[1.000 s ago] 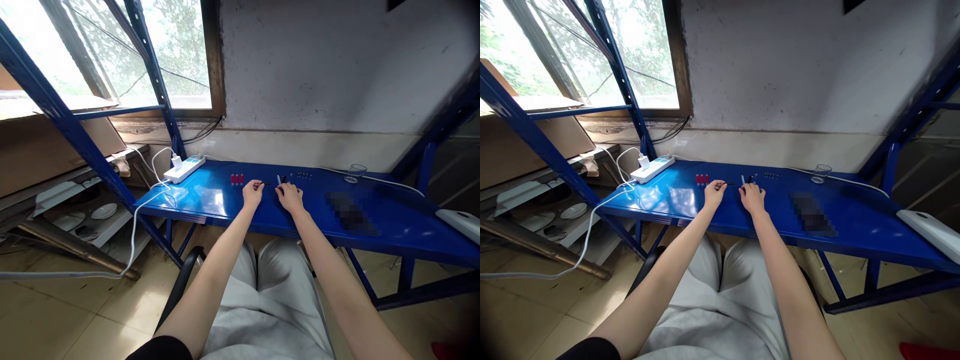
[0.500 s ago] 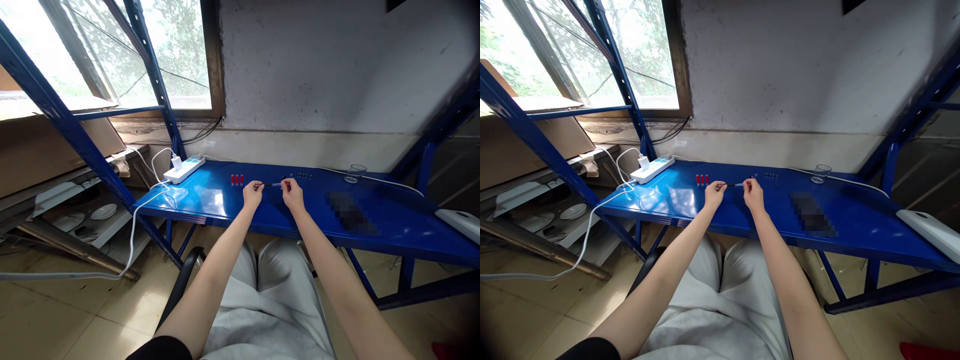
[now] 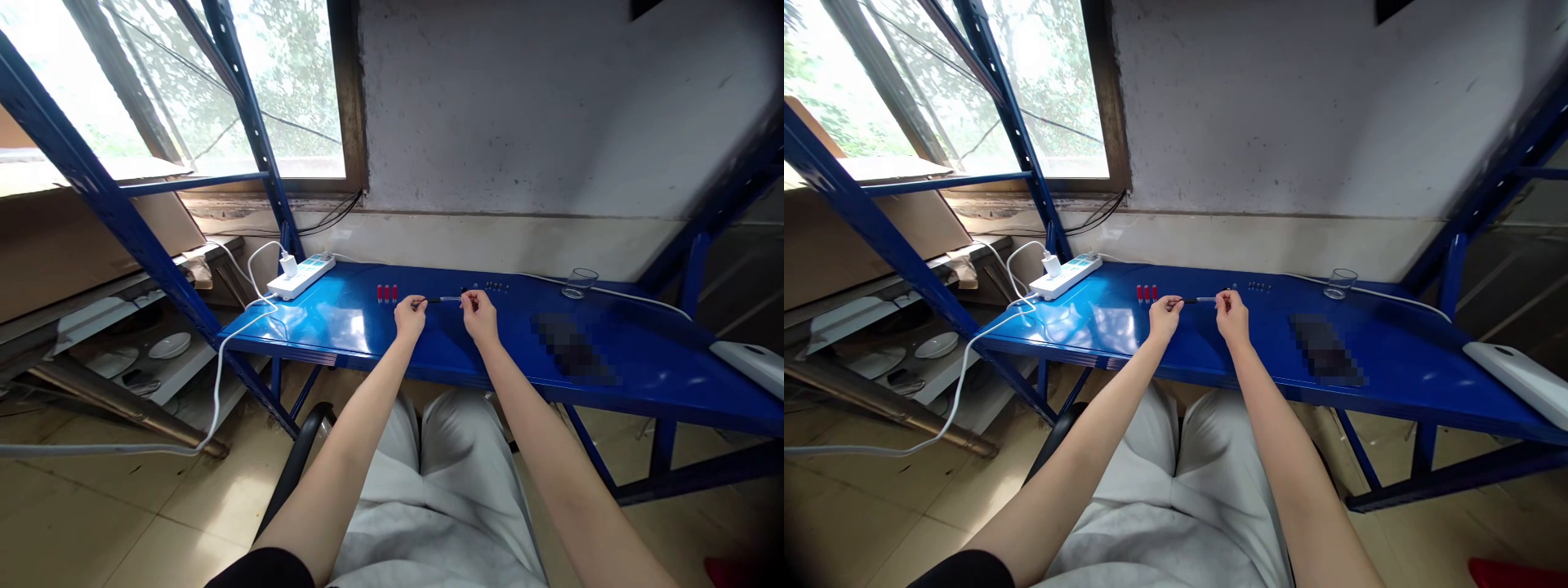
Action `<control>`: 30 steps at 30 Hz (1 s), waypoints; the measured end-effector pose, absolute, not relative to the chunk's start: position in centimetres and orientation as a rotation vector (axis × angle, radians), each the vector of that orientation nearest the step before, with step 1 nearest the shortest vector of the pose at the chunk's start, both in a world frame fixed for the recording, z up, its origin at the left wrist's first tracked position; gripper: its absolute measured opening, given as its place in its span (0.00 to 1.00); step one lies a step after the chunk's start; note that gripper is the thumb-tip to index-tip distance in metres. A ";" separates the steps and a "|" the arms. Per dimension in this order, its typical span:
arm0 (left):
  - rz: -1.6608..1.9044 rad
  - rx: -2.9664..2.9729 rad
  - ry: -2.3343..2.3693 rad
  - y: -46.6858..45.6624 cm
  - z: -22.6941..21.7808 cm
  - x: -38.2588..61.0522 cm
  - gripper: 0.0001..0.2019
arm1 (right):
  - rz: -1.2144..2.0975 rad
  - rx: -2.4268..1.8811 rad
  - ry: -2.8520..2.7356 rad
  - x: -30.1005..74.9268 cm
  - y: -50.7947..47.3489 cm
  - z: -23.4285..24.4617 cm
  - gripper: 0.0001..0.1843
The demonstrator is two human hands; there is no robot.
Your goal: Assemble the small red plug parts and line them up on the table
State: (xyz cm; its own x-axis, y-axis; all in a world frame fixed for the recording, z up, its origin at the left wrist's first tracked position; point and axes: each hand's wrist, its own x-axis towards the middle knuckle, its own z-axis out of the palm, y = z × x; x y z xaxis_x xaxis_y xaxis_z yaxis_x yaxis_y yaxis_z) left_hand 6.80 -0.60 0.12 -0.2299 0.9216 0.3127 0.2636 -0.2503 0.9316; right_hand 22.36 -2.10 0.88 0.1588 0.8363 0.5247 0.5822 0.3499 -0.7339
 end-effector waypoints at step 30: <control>1.455 1.443 0.955 -0.2 -0.2 7.2 0.14 | 0.259 -1.174 -1.632 22.7 -1.4 0.0 0.17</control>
State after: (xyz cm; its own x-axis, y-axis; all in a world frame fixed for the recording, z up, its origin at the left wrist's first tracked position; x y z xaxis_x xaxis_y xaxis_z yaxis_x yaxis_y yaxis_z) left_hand 7.19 -0.21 -0.23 0.0303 0.9376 0.3465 -0.0555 -0.3445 0.9371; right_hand 22.68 -1.43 -0.01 0.0429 0.7866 0.6160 0.5572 0.4929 -0.6683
